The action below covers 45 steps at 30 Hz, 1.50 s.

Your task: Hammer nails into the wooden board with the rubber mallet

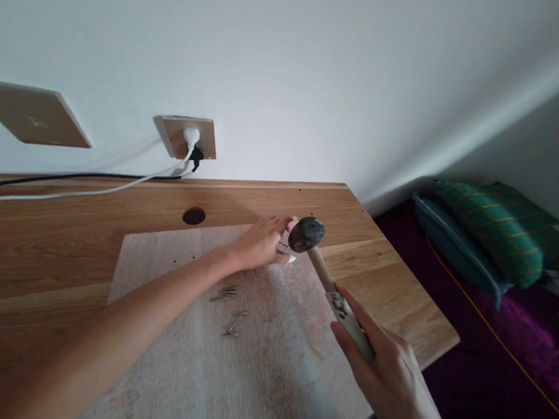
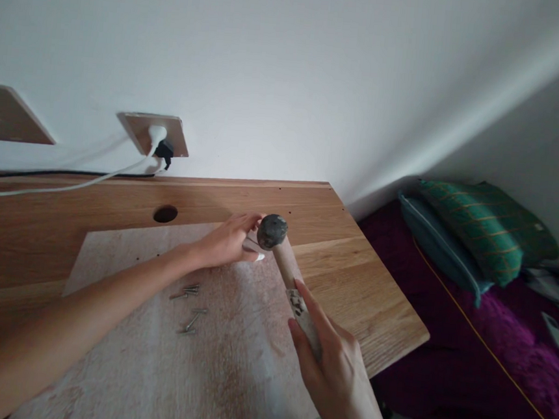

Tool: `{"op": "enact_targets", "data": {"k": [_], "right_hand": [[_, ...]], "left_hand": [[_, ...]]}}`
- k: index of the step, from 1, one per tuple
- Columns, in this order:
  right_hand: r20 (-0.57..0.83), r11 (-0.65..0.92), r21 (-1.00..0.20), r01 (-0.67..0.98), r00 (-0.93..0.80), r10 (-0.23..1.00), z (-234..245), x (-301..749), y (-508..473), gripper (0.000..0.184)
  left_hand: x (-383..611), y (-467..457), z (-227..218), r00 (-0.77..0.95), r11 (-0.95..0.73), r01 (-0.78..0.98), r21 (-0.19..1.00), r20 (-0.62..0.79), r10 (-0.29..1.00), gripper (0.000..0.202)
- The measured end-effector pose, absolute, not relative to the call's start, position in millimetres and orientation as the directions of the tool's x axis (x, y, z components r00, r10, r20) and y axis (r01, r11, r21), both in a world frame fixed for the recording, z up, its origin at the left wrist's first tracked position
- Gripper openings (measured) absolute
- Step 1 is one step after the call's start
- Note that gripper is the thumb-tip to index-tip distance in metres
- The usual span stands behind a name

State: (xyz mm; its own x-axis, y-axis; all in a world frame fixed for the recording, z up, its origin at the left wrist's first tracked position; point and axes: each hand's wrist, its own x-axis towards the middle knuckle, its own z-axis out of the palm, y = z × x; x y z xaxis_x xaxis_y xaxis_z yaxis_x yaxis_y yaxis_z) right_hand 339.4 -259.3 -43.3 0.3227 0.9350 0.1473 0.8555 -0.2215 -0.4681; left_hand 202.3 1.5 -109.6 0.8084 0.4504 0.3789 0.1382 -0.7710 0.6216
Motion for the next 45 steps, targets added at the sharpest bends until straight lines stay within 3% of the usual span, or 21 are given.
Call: {"op": "enact_targets", "data": {"k": [4, 8, 11, 15, 19, 23, 31, 36, 40, 43, 45], "right_hand": [[0.176, -0.337, -0.515, 0.788, 0.481, 0.859, -50.9, 342.9, -266.1, 0.054], [0.109, -0.336, -0.462, 0.820, 0.429, 0.897, -61.4, 356.1, -272.4, 0.057], [0.095, -0.316, -0.437, 0.842, 0.392, 0.915, -69.9, 363.7, -274.4, 0.057], [0.128, -0.300, -0.416, 0.859, 0.381, 0.916, -81.5, 363.1, -277.1, 0.059], [0.184, -0.272, -0.417, 0.867, 0.374, 0.909, -90.6, 359.6, -279.9, 0.059], [0.191, -0.273, -0.420, 0.866, 0.379, 0.906, -94.4, 359.5, -281.0, 0.057], [0.113, -0.322, -0.389, 0.863, 0.391, 0.913, -90.8, 361.3, -275.4, 0.060], [0.057, -0.167, -0.391, 0.905, 0.205, 0.977, -83.1, 381.4, -272.3, 0.046], [0.194, 0.026, -0.158, 0.987, 0.005, 0.981, -94.2, 388.0, -276.7, 0.041], [0.279, 0.102, 0.087, 0.991, -0.123, 0.952, -102.0, 383.6, -277.0, 0.039], [0.276, 0.117, 0.141, 0.983, -0.153, 0.949, -102.8, 378.6, -274.2, 0.038]], "left_hand": [[201.3, 0.4, -108.3, 0.814, -0.765, 0.166, 0.622, 0.352, 0.462, 0.062], [189.7, 8.2, -89.7, 0.810, -0.739, 0.187, 0.647, 0.325, 0.489, 0.030], [166.1, 13.8, -57.7, 0.862, -0.710, 0.197, 0.676, 0.226, 0.454, 0.010], [125.9, 1.9, -14.3, 0.972, -0.762, 0.204, 0.615, -0.034, 0.233, 0.008], [104.5, -21.8, -6.3, 0.945, -0.835, 0.324, 0.445, -0.196, 0.262, 0.011], [104.7, -33.9, -19.3, 0.933, -0.842, 0.349, 0.412, -0.239, 0.270, 0.015], [106.6, -38.8, -27.6, 0.929, -0.821, 0.361, 0.441, -0.241, 0.280, 0.019], [99.4, -35.5, -38.2, 0.946, -0.785, 0.325, 0.528, -0.182, 0.269, 0.020], [97.9, -33.0, -38.9, 0.961, -0.777, 0.269, 0.569, -0.105, 0.256, 0.025], [105.3, -26.9, -40.2, 0.954, -0.750, 0.201, 0.630, 0.048, 0.296, 0.025], [115.1, -19.0, -46.8, 0.918, -0.711, 0.161, 0.684, 0.162, 0.363, 0.024]]}}
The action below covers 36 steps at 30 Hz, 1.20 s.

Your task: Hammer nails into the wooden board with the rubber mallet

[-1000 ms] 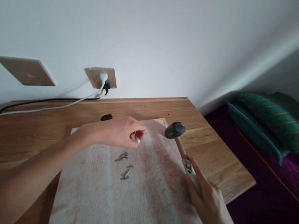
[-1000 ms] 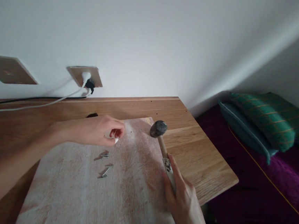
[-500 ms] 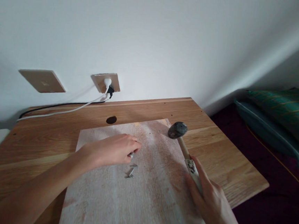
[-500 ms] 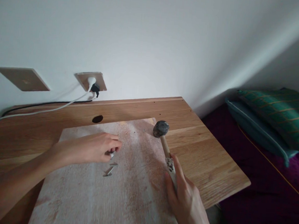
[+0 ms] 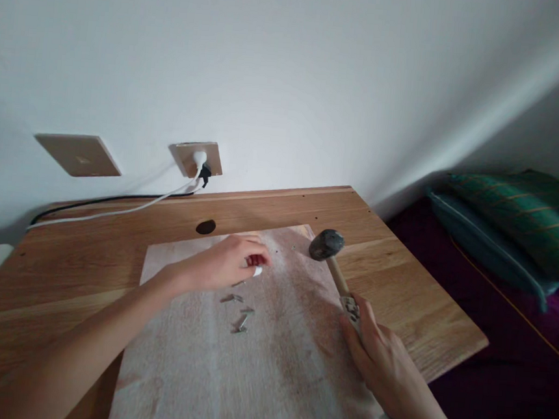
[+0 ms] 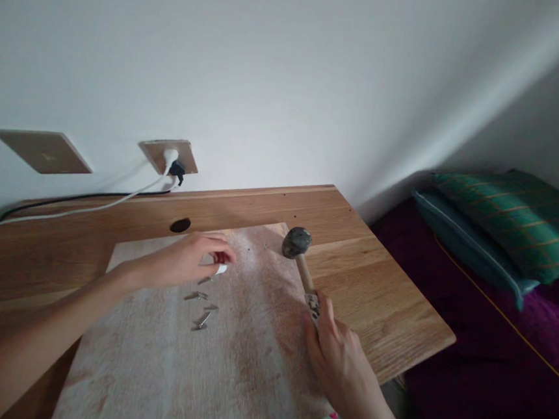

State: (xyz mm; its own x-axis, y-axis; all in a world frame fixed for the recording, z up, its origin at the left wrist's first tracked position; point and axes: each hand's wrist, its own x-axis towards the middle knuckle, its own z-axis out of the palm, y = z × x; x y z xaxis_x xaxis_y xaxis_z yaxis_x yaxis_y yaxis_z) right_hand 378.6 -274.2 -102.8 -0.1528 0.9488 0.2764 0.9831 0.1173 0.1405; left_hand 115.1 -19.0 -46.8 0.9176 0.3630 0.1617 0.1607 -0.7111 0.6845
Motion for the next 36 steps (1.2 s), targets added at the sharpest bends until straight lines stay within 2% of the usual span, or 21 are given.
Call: {"op": "enact_targets", "data": {"k": [3, 7, 13, 18, 23, 28, 31, 36], "right_hand": [[0.266, 0.014, 0.041, 0.999, -0.025, 0.964, -99.5, 370.0, -267.8, 0.037], [0.251, -0.075, -0.054, 0.996, 0.087, 0.964, -93.1, 361.2, -262.7, 0.038], [0.242, -0.008, -0.017, 1.000, 0.012, 0.970, -90.7, 363.1, -266.7, 0.041], [0.236, -0.038, 0.034, 0.999, 0.029, 0.971, -96.7, 361.9, -270.6, 0.044], [0.154, -0.137, -0.125, 0.983, 0.156, 0.976, -90.3, 356.5, -268.1, 0.040], [-0.002, -0.341, -0.436, 0.833, 0.378, 0.926, -73.4, 356.1, -262.2, 0.044], [0.000, -0.340, -0.491, 0.802, 0.391, 0.921, -63.0, 349.8, -259.1, 0.048], [0.057, -0.290, -0.487, 0.824, 0.361, 0.931, -44.1, 332.4, -253.4, 0.053]], "left_hand": [[134.7, -4.8, -66.6, 0.823, -0.679, 0.152, 0.719, 0.289, 0.490, 0.027], [157.9, 6.3, -95.4, 0.731, -0.647, 0.136, 0.750, 0.365, 0.577, 0.030], [165.5, 0.2, -104.5, 0.698, -0.595, 0.035, 0.803, 0.407, 0.589, 0.017], [166.9, -5.6, -100.1, 0.722, -0.561, 0.094, 0.823, 0.332, 0.607, 0.015], [168.2, -8.3, -99.0, 0.730, -0.649, 0.182, 0.738, 0.341, 0.592, 0.017], [167.9, -8.8, -98.4, 0.744, -0.680, 0.203, 0.705, 0.340, 0.575, 0.017], [168.4, -8.8, -100.4, 0.735, -0.661, 0.206, 0.721, 0.332, 0.591, 0.020], [169.5, -9.2, -104.0, 0.708, -0.589, 0.209, 0.781, 0.295, 0.642, 0.046]]}}
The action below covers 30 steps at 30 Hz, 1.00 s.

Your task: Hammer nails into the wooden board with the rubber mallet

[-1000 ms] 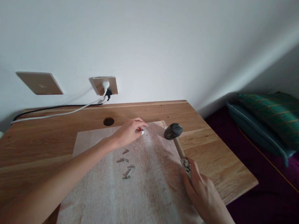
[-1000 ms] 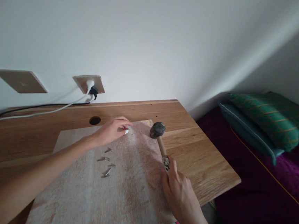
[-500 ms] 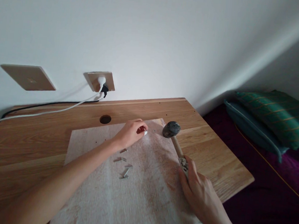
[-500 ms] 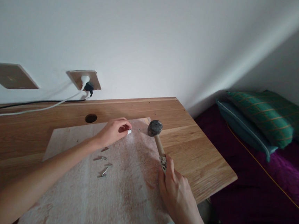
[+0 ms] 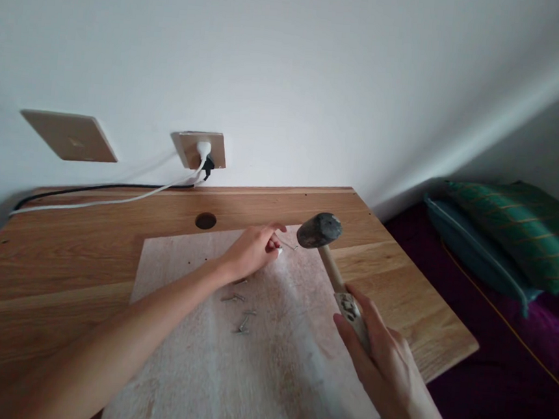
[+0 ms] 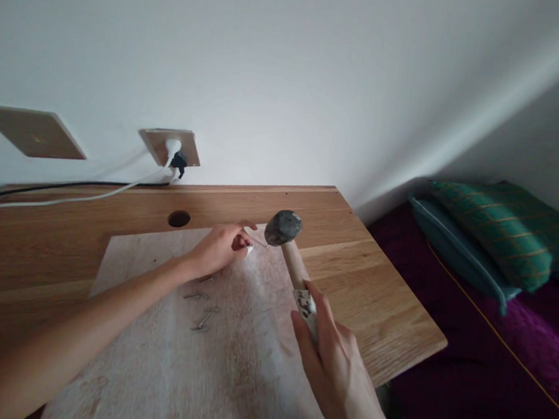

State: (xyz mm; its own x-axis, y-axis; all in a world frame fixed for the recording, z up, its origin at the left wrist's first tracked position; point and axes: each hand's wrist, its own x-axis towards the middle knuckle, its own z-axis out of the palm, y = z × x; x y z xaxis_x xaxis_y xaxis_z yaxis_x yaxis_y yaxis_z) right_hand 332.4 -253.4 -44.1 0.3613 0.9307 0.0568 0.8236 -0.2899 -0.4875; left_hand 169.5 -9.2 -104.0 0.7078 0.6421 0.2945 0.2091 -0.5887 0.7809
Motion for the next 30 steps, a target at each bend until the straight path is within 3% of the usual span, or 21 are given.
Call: {"op": "enact_targets", "data": {"k": [8, 22, 30], "right_hand": [[0.073, -0.168, -0.459, 0.872, 0.226, 0.972, -44.6, 316.9, -246.7, 0.056], [0.123, -0.222, -0.416, 0.882, 0.296, 0.947, -51.7, 315.2, -249.0, 0.059], [0.151, -0.180, -0.380, 0.907, 0.253, 0.956, -52.3, 314.7, -251.6, 0.057]], "left_hand": [[169.7, -9.4, -104.2, 0.697, -0.570, 0.277, 0.773, 0.247, 0.673, 0.062], [171.4, -7.4, -111.0, 0.720, -0.618, 0.239, 0.749, 0.291, 0.630, 0.059], [170.5, -7.8, -110.4, 0.723, -0.625, 0.236, 0.744, 0.295, 0.624, 0.060]]}}
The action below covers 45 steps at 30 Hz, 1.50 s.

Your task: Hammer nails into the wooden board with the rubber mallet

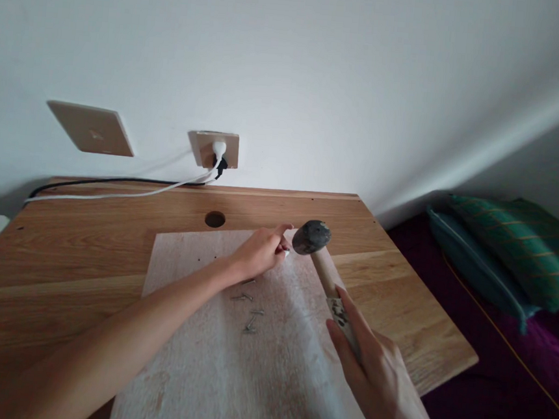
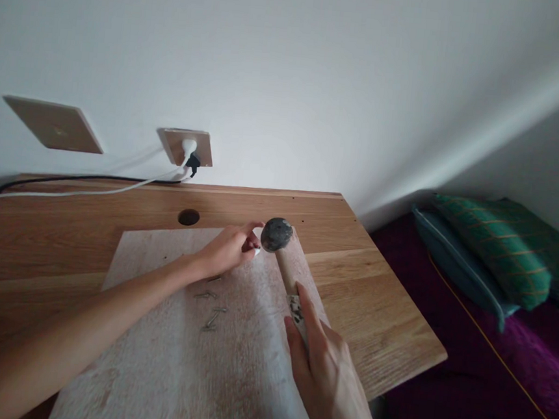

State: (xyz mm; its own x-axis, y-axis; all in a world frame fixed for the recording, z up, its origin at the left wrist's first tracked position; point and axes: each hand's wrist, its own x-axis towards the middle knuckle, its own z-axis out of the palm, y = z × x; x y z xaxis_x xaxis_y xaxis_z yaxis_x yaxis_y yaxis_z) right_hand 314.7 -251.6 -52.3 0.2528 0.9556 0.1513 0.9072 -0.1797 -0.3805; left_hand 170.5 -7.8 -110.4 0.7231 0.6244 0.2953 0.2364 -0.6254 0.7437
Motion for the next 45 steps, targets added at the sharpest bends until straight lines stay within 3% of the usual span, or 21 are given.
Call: {"op": "enact_targets", "data": {"k": [7, 17, 21, 23, 25, 28, 32, 39, 45], "right_hand": [[0.128, -0.147, -0.406, 0.902, 0.216, 0.968, -50.3, 313.7, -245.8, 0.057], [0.085, -0.220, -0.480, 0.849, 0.294, 0.952, -65.2, 329.9, -282.0, 0.053], [0.105, -0.258, -0.528, 0.809, 0.364, 0.925, -79.8, 322.5, -289.1, 0.055], [0.113, -0.267, -0.548, 0.793, 0.386, 0.915, -84.4, 319.3, -289.3, 0.054], [0.117, -0.268, -0.562, 0.782, 0.396, 0.911, -86.8, 318.9, -289.1, 0.054], [0.104, -0.273, -0.562, 0.781, 0.394, 0.913, -87.9, 323.4, -289.9, 0.055], [0.063, -0.258, -0.540, 0.801, 0.345, 0.937, -87.8, 329.0, -291.1, 0.057], [0.087, -0.271, -0.554, 0.788, 0.378, 0.922, -87.4, 321.6, -290.8, 0.055], [0.098, -0.216, -0.517, 0.828, 0.308, 0.946, -88.1, 332.2, -289.6, 0.053]], "left_hand": [[169.9, -8.4, -107.0, 0.722, -0.617, 0.263, 0.741, 0.273, 0.636, 0.061], [169.1, -9.4, -108.2, 0.742, -0.605, 0.233, 0.762, 0.262, 0.616, 0.061], [155.8, -7.6, -85.4, 0.791, -0.641, 0.261, 0.722, 0.221, 0.571, 0.055], [141.8, -7.2, -64.2, 0.850, -0.706, 0.310, 0.637, 0.146, 0.505, 0.037], [126.5, -8.9, -42.5, 0.913, -0.768, 0.358, 0.531, -0.027, 0.407, 0.022], [110.5, -15.5, -21.2, 0.905, -0.801, 0.418, 0.428, -0.273, 0.327, 0.018], [108.3, -26.1, -17.8, 0.875, -0.815, 0.452, 0.361, -0.357, 0.327, 0.015], [113.2, -25.7, -28.9, 0.914, -0.825, 0.399, 0.399, -0.248, 0.322, 0.019], [120.1, 1.8, -55.1, 0.898, -0.806, 0.288, 0.517, 0.147, 0.415, 0.014]]}}
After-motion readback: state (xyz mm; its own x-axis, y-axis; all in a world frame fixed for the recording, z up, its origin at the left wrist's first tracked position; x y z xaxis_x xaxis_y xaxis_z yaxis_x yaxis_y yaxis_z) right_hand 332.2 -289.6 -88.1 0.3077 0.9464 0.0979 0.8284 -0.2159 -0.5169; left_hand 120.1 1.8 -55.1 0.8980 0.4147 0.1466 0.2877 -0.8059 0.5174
